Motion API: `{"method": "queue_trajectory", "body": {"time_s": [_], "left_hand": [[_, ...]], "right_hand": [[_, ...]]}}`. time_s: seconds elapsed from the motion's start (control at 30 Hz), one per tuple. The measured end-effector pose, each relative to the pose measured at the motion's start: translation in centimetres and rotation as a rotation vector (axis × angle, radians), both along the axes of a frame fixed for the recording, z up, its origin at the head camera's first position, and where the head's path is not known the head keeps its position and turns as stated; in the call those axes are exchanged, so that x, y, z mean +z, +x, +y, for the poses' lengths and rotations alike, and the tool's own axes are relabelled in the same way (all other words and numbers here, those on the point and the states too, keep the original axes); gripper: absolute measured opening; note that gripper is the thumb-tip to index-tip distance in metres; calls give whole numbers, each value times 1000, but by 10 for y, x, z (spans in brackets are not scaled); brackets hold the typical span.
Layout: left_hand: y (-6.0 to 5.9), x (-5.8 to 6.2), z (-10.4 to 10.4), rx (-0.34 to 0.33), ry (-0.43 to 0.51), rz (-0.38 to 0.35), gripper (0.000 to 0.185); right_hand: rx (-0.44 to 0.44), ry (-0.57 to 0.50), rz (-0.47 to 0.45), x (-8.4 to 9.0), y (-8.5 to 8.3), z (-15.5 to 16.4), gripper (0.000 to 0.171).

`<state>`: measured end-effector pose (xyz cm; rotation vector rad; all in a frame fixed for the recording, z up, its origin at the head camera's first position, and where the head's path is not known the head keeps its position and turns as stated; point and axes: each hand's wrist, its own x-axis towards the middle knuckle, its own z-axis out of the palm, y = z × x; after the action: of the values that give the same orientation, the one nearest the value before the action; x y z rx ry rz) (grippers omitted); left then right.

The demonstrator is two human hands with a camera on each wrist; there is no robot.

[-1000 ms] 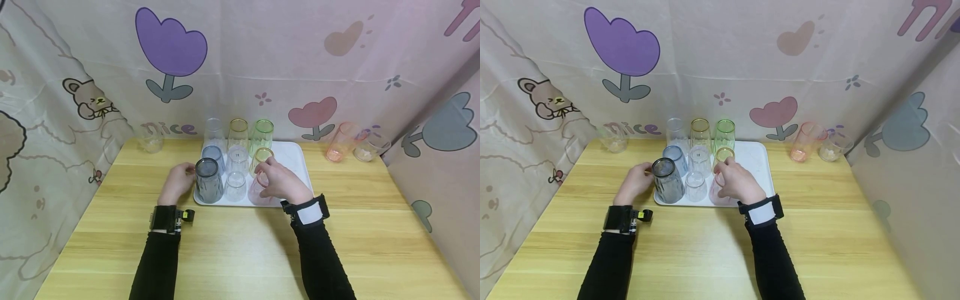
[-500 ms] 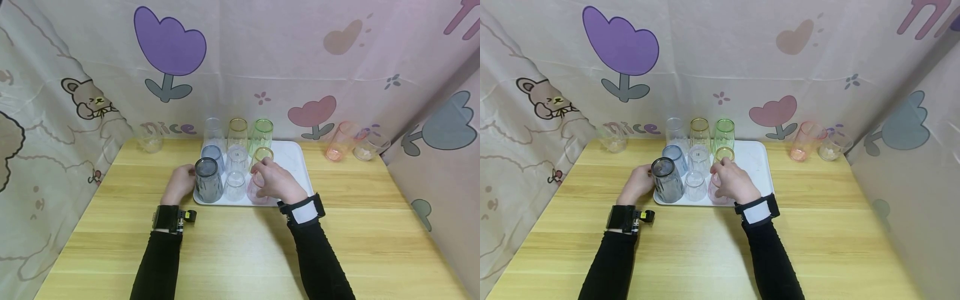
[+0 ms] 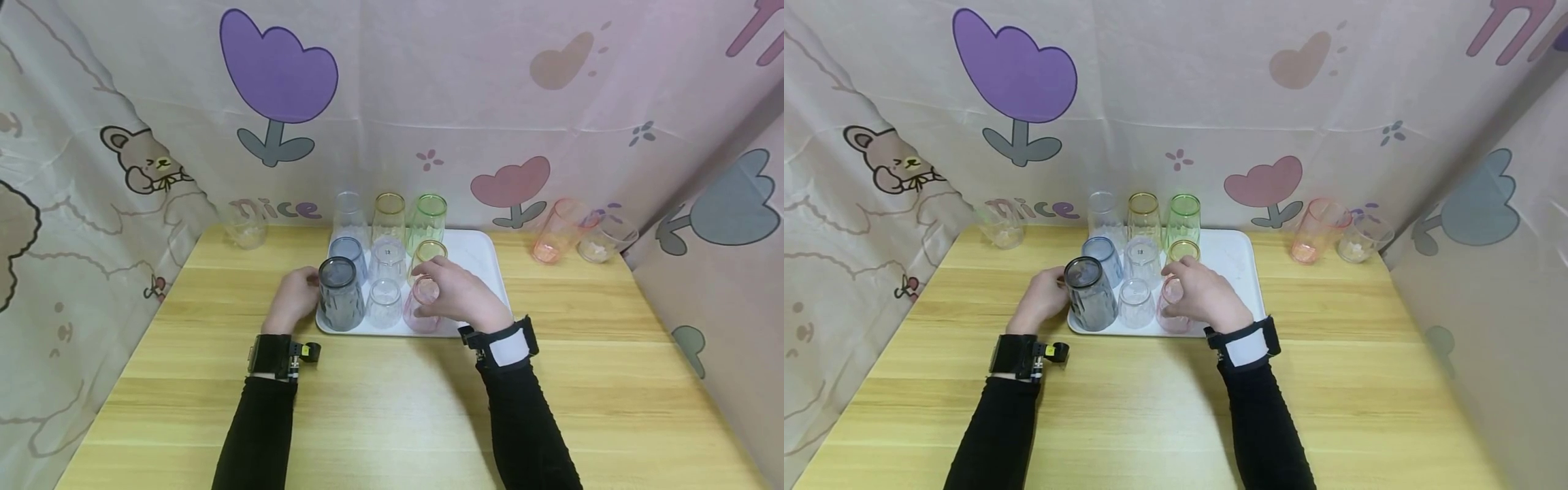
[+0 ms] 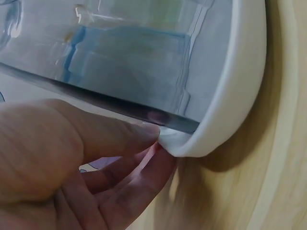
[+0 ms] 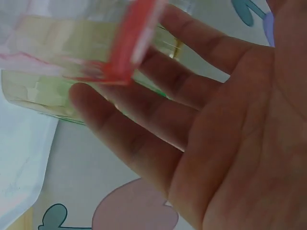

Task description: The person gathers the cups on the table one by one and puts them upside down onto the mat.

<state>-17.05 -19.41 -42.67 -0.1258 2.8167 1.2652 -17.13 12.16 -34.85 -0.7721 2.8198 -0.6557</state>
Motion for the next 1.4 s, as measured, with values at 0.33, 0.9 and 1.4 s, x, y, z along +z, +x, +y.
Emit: {"method": "queue_trajectory", "body": {"time_s": [0.33,0.9,1.4], "left_hand": [[-2,4,-4,220,133,217,44],[-29,8,-34,696,441,489,51],[-62,5,-84,815,468,257,114]], "right_hand": [[-65,-327,245,7,-11,35,47],[-538,-239,61,-24,-34,105,52],[-593,-89,-217,-51,-45,124,61]]}}
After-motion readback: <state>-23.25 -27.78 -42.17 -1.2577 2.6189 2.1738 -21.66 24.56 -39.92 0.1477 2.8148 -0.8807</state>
